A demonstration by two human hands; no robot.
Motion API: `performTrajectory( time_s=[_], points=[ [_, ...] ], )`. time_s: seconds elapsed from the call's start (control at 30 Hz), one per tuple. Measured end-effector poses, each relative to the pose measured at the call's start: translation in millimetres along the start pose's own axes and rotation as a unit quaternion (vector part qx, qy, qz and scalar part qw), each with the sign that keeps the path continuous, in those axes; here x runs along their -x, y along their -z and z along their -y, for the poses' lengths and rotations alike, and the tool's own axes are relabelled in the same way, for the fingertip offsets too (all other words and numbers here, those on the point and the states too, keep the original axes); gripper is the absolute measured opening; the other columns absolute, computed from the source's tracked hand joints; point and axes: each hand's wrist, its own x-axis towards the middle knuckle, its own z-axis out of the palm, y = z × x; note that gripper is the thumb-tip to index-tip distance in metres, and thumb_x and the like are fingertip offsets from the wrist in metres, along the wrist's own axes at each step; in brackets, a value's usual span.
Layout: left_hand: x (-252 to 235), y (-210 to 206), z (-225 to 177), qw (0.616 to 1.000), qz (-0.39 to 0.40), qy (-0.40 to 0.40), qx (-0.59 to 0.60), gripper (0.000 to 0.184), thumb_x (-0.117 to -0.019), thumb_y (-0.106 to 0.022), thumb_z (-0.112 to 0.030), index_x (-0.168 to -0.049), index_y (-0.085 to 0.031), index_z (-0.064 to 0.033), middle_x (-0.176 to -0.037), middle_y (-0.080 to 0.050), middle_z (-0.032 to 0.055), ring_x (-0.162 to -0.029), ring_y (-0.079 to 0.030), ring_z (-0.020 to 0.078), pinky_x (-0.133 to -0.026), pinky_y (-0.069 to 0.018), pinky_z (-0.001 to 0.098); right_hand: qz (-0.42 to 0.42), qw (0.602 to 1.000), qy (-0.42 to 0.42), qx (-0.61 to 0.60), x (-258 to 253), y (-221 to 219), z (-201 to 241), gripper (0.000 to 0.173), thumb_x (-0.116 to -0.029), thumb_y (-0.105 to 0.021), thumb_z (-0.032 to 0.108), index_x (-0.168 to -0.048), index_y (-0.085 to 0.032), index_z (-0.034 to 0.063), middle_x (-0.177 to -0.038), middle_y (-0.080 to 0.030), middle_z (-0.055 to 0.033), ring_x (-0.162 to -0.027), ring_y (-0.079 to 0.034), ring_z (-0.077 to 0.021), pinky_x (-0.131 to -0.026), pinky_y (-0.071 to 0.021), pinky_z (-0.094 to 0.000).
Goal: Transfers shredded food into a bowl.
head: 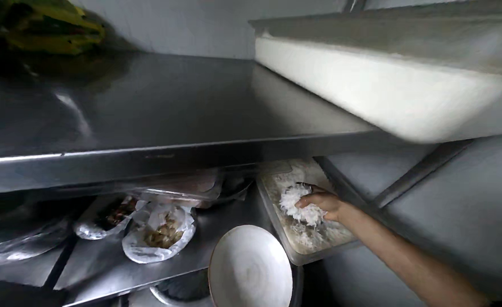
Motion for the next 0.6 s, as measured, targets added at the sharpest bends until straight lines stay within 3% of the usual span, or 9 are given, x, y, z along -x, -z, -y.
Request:
performTrajectory(
  time_s=[0.1, 0.17, 0.23, 0.27, 0.33, 0.4, 0.47, 0.53, 0.6],
  points=[
    [11.0, -19.5, -3.6, 0.999, -0.049, 0.014, -0.006, 0.072, -0.1076, 0.003, -0.050, -0.134, -0.048, -0.0065, -0.108, -0.063, 0.0119, -0.094, -0.062, 0.0170, -0.079, -0.0536, 0.0347, 0.148, 0.987, 0.021, 0.066, 1.7, -46.2, -14.5, 0.057, -0.0803, -0.070, -0.008, -0.134, -0.054, 0.0054, -0.100, -0.071, -0.0052, -0.084, -0.069, -0.0112, -0.076, -0.0599, -0.0304],
    [14.8, -18.9, -4.5, 0.999, -0.024, 0.030, -0.003, 0.077, -0.1050, 0.008, -0.055, -0.140, -0.042, -0.0075, -0.115, -0.062, 0.0126, -0.099, -0.061, 0.0162, -0.081, -0.0524, 0.0336, 0.238, 0.951, 0.049, 0.191, -0.6, -84.3, -36.2, 0.061, -0.0810, -0.077, 0.000, -0.138, -0.053, -0.0003, -0.116, -0.066, -0.0146, -0.100, -0.066, -0.0196, -0.088, -0.0560, -0.0387],
    [9.0, -6.7, -1.2, 0.999, 0.012, 0.037, 0.000, 0.083, -0.1024, 0.008, -0.060, -0.138, -0.045, -0.0062, -0.112, -0.064, 0.0134, -0.096, -0.063, 0.0175, -0.077, -0.0545, 0.0352, 0.279, 0.886, 0.118, 0.350, -3.0, -118.0, -58.8, 0.061, -0.0823, -0.084, 0.014, -0.135, -0.060, -0.0049, -0.134, -0.060, -0.0263, -0.124, -0.058, -0.0362, -0.106, -0.0456, -0.0519],
    [8.4, -5.5, -2.3, 0.999, 0.012, 0.046, 0.003, 0.081, -0.1032, 0.006, -0.059, -0.136, -0.045, -0.0056, -0.110, -0.065, 0.0133, -0.094, -0.064, 0.0171, -0.076, -0.0552, 0.0343, 0.293, 0.855, 0.146, 0.402, -2.5, -128.3, -66.6, 0.055, -0.0838, -0.083, 0.019, -0.132, -0.066, -0.0012, -0.141, -0.056, -0.0262, -0.132, -0.053, -0.0392, -0.111, -0.0414, -0.0547],
    [13.4, -16.1, -10.3, 0.997, -0.039, 0.064, 0.020, 0.072, -0.1079, 0.002, -0.049, -0.137, -0.045, -0.0034, -0.107, -0.064, 0.0163, -0.090, -0.062, 0.0185, -0.074, -0.0530, 0.0333, 0.316, 0.833, 0.171, 0.420, 1.3, -131.8, -63.2, 0.041, -0.0885, -0.079, 0.016, -0.126, -0.071, 0.0033, -0.148, -0.054, -0.0228, -0.140, -0.048, -0.0374, -0.117, -0.0361, -0.0524],
    [1.5, 11.3, -1.7, 0.999, 0.000, 0.026, 0.041, 0.072, -0.1084, 0.003, -0.047, -0.138, -0.043, -0.0009, -0.104, -0.066, 0.0167, -0.090, -0.064, 0.0195, -0.076, -0.0548, 0.0352, 0.293, 0.855, 0.175, 0.389, 2.9, -113.7, -46.9, 0.033, -0.0930, -0.072, 0.011, -0.124, -0.071, -0.0010, -0.142, -0.060, -0.0216, -0.134, -0.055, -0.0333, -0.113, -0.0418, -0.0471],
    [-26.5, 51.8, 16.3, 0.997, 0.031, -0.037, 0.061, 0.077, -0.1047, 0.007, -0.057, -0.123, -0.047, -0.0038, -0.086, -0.073, 0.0050, -0.080, -0.071, 0.0119, -0.068, -0.0592, 0.0308, 0.227, 0.901, 0.161, 0.334, -3.7, -83.3, -33.5, 0.028, -0.0942, -0.070, 0.006, -0.119, -0.070, -0.0059, -0.126, -0.068, -0.0200, -0.112, -0.067, -0.0260, -0.100, -0.0526, -0.0399],
    [-26.3, 48.3, 16.1, 0.996, 0.007, -0.049, 0.073, 0.072, -0.1066, 0.005, -0.052, -0.113, -0.049, -0.0055, -0.077, -0.072, 0.0003, -0.073, -0.070, 0.0085, -0.065, -0.0589, 0.0281, 0.141, 0.938, 0.124, 0.290, -18.7, -45.9, -27.7, 0.022, -0.0949, -0.068, 0.004, -0.115, -0.068, -0.0047, -0.109, -0.071, -0.0154, -0.090, -0.070, -0.0195, -0.083, -0.0588, -0.0363],
    [-4.0, 21.0, 3.8, 0.999, -0.019, -0.020, 0.044, 0.061, -0.1098, 0.003, -0.042, -0.119, -0.046, -0.0054, -0.082, -0.069, 0.0028, -0.075, -0.068, 0.0075, -0.068, -0.0574, 0.0256, 0.061, 0.949, 0.067, 0.301, -44.9, -9.2, -39.8, 0.025, -0.0954, -0.072, 0.011, -0.117, -0.067, -0.0003, -0.108, -0.070, -0.0139, -0.088, -0.070, -0.0214, -0.080, -0.0593, -0.0388]
  ],
)
